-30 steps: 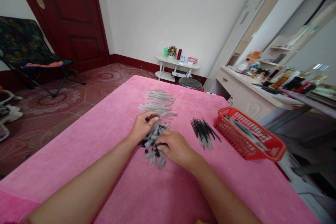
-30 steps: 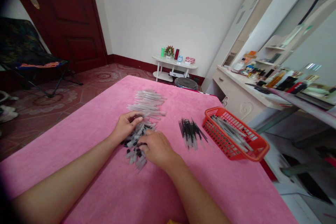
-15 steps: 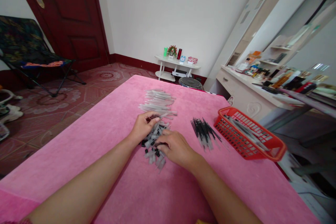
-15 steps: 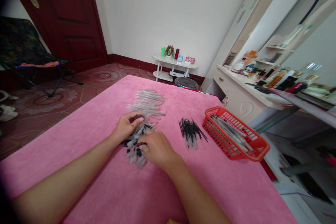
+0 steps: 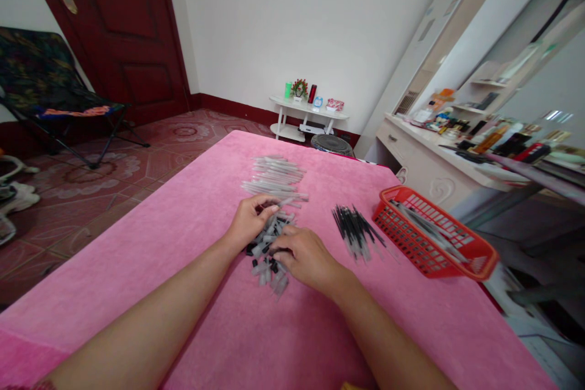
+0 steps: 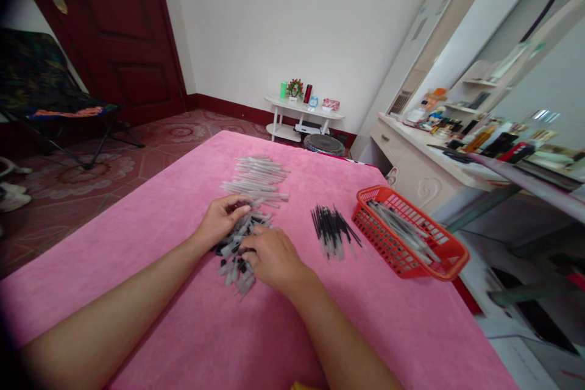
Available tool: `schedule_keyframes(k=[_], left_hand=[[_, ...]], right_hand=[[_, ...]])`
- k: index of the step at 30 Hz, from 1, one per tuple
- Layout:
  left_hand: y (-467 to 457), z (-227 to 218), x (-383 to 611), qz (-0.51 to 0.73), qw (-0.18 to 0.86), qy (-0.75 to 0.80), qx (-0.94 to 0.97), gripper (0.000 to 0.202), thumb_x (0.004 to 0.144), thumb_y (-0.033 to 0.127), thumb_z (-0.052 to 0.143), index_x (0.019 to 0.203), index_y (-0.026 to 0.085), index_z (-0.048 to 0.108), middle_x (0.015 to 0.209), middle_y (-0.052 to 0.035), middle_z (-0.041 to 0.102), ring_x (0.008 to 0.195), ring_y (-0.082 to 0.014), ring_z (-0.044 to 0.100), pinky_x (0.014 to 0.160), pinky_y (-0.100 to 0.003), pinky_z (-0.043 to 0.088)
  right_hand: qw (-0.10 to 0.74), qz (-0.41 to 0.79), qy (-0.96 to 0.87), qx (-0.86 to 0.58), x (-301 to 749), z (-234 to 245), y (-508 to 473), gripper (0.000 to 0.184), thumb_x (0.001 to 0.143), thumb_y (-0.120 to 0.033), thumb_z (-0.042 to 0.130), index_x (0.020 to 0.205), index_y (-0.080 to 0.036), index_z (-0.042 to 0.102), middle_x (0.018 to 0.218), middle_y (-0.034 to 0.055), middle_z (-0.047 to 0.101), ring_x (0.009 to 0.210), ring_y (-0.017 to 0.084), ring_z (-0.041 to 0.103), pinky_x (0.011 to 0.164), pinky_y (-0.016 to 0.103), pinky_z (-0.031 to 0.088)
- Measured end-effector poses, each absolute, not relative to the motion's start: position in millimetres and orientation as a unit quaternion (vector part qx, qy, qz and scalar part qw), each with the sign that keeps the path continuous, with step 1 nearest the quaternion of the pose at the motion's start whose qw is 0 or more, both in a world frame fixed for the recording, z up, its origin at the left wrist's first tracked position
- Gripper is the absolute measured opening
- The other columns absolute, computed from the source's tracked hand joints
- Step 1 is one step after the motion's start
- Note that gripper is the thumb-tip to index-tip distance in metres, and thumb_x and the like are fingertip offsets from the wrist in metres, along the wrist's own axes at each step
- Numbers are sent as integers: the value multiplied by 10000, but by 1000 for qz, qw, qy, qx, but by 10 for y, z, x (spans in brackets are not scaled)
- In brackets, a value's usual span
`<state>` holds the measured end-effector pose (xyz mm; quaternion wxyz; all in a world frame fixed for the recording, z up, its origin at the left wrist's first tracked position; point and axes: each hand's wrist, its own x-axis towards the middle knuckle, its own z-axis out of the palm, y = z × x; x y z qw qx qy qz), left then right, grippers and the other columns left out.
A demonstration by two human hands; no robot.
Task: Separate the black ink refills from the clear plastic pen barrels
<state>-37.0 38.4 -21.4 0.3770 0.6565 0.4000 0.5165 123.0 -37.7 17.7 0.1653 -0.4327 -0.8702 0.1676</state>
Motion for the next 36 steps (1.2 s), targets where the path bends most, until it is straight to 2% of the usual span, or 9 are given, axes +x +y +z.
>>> schedule_keyframes(k=[31,36], left_hand=[[387,-232,-365,510,368,393,671,178,757,235,597,879,148,693,870,-51,702,822,-175,635,759,-265,481],[387,-239,-370,511,375,394,666,188,762,248,597,888,147,693,880,-54,701,823,-173,634,758,-261,480]], right_hand=[[168,171,-871,-430,1240,194,-372,189,779,-148,607,901,-246,711,852,11,620,777,124,566,698,211,385],[187,194,-862,-429,1297,269,-361,189,799,-147,575,891,-244,709,884,17,649,830,139,580,730,218,397]])
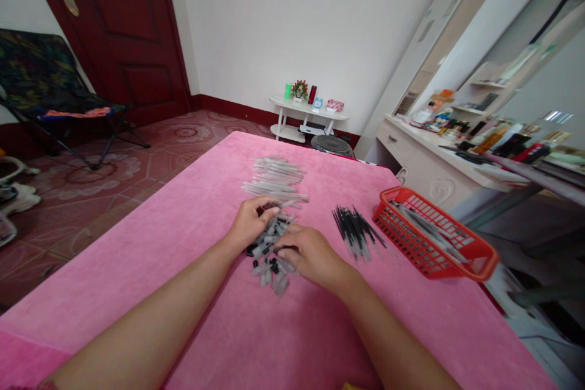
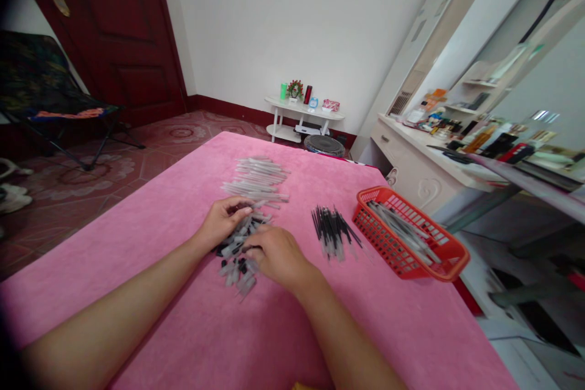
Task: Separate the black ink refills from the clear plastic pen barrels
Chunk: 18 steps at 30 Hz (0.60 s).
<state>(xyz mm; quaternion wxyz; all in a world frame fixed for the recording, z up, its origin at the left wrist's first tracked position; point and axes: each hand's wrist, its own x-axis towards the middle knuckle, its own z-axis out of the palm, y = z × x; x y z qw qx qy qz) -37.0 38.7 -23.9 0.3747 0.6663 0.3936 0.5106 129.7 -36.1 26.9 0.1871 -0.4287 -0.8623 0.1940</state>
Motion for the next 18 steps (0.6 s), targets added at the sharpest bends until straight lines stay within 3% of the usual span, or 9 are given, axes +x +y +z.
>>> schedule_keyframes(k=[6,12,18], left_hand=[[376,-217,-369,510,379,397,662,188,750,258,606,869,142,693,851,-52,700,803,-174,634,740,-259,479],[384,-229,-368,507,379,400,663,187,746,266,605,859,146,695,847,-52,700,800,-180,636,743,-274,484],[378,-227,-374,508,370,397,669,195,752,263,601,872,144,698,849,-53,705,789,-176,641,740,-273,488]], right_hand=[[232,145,-821,-501,1469,338,-258,193,803,-142,539,891,-198,702,888,44,682,837,158,594,756,240,407],[187,136,-794,-562,1651,247,-163,178,750,-142,575,843,-199,716,855,46,699,792,171,614,728,257,418],[195,153,-811,-529,1546,283,-230,129,744,-145,594,796,-187,704,806,29,685,746,147,592,674,229,391]])
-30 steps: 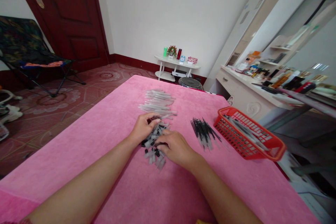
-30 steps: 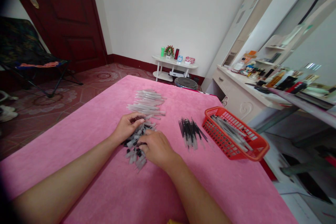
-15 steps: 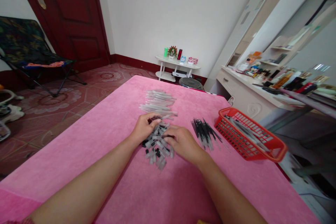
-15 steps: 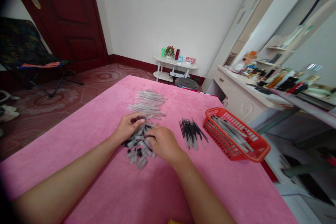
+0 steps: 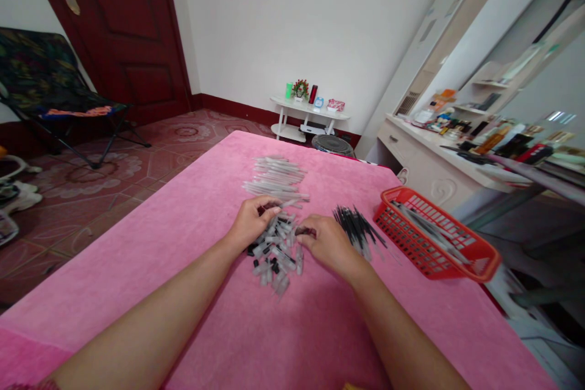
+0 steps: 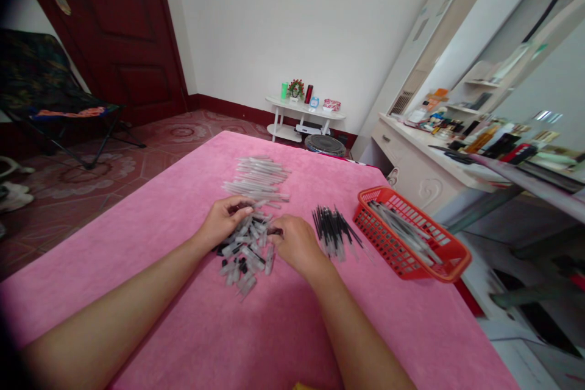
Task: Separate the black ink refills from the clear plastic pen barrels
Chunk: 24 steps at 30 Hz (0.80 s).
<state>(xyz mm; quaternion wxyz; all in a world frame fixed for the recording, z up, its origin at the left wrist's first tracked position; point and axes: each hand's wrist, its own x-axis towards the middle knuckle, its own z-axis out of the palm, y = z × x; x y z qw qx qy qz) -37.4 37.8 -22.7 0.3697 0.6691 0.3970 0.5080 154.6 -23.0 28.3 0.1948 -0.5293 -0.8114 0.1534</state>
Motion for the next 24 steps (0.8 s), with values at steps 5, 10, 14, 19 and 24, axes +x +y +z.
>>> schedule_keyframes(k=[5,10,14,19,24], left_hand=[[373,-210,-372,506,371,394,671,191,755,253,599,879,144,694,865,-55,704,815,-177,638,755,-272,486],[367,-194,-369,506,373,399,668,185,748,243,604,872,137,692,864,-61,707,810,-183,641,758,-277,487],[368,-194,-370,504,370,400,670,181,746,247,606,866,141,692,867,-59,707,815,-184,641,761,-277,487],[372,-199,-372,507,370,394,671,183,750,252,598,868,146,690,862,-58,704,816,-182,638,766,-281,488],[364,-190,-366,503,366,397,675,184,747,252,599,862,145,695,848,-53,702,793,-175,632,739,-266,482]], right_hand=[[160,188,-855,-456,1306,372,-404,116,719,-156,646,806,-212,698,802,-1,660,721,125,568,636,212,361],[102,153,-872,-455,1156,340,-493,165,703,-220,697,867,-238,696,835,9,654,751,145,567,638,234,349],[99,148,-873,-454,1112,305,-508,130,721,-204,672,848,-229,677,839,12,643,770,152,573,646,240,354],[206,182,-833,-480,1192,339,-438,71,734,-151,610,790,-189,633,858,28,626,789,147,564,678,239,385],[375,251,-734,-508,1383,388,-278,80,749,-172,539,791,-169,607,754,12,612,686,130,539,639,244,406]])
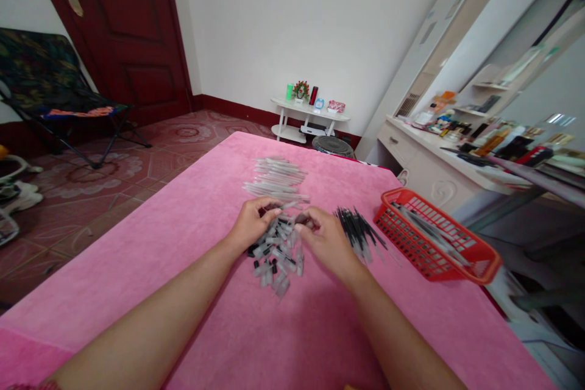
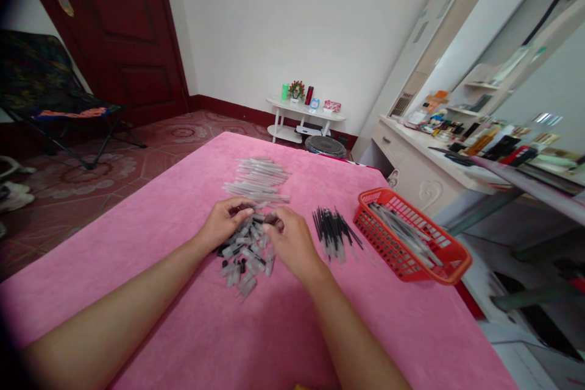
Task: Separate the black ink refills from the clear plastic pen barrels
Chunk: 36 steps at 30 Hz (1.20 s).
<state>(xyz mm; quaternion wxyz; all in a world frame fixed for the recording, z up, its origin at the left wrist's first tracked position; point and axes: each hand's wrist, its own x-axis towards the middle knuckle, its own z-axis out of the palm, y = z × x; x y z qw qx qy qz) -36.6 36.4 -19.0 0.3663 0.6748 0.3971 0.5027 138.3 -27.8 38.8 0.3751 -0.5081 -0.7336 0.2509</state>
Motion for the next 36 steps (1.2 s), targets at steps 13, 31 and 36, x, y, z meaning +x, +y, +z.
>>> schedule_keyframes(k=[13,31,36], left_hand=[[301,-126,-363,471,325,352,741,199,799,237,564,929,168,698,886,-59,705,826,-175,632,771,-274,475],[289,-100,-364,460,304,327,767,191,827,269,560,912,160,690,877,-70,690,819,-174,619,764,-275,459],[284,-104,-363,454,289,318,780,165,830,247,559,882,151,682,857,-62,681,808,-165,611,755,-271,455]], right_hand=[[553,522,-444,-474,1539,322,-177,349,634,-411,723,833,-140,631,706,35,661,542,102,582,531,221,468],[547,432,-511,-503,1520,254,-138,240,619,-328,716,758,-158,619,658,7,640,555,122,579,540,242,469],[530,375,-562,-512,1511,248,-128,166,640,-289,668,738,-164,623,696,22,652,611,145,600,562,253,481]])
